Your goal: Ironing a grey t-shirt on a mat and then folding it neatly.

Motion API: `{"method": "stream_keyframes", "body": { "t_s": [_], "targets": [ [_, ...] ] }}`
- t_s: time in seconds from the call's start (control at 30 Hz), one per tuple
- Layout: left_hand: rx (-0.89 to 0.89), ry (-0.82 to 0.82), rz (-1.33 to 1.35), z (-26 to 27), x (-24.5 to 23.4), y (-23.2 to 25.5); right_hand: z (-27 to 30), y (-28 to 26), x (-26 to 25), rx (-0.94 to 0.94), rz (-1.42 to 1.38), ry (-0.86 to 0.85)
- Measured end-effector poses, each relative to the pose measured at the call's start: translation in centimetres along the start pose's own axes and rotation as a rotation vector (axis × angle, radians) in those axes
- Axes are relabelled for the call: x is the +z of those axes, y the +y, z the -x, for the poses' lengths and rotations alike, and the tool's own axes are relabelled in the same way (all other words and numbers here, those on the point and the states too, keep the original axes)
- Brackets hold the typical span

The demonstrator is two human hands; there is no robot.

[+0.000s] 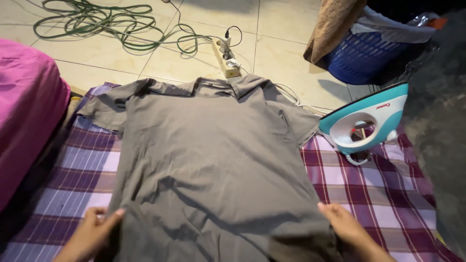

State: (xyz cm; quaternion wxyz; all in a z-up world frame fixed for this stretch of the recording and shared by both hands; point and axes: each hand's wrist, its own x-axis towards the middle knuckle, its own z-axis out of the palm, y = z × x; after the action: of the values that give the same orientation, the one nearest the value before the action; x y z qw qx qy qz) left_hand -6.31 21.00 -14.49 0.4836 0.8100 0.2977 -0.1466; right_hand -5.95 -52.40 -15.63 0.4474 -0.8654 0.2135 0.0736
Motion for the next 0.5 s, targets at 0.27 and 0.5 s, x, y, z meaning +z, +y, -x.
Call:
{"method": "stream_keyframes", "body": {
  "t_s": [0.27,0.5],
  "targets": [
    [-0.067,-0.464,0.055,-2.8,1.0,-11.3,6.3,-3.6,-2.0,0.306,-0.002,-0.402],
    [0.383,0.345,-0.224,-2.2,0.8,-16.3,7.3,0.9,-2.9,0.136,0.434,-0.075]
  ]
}}
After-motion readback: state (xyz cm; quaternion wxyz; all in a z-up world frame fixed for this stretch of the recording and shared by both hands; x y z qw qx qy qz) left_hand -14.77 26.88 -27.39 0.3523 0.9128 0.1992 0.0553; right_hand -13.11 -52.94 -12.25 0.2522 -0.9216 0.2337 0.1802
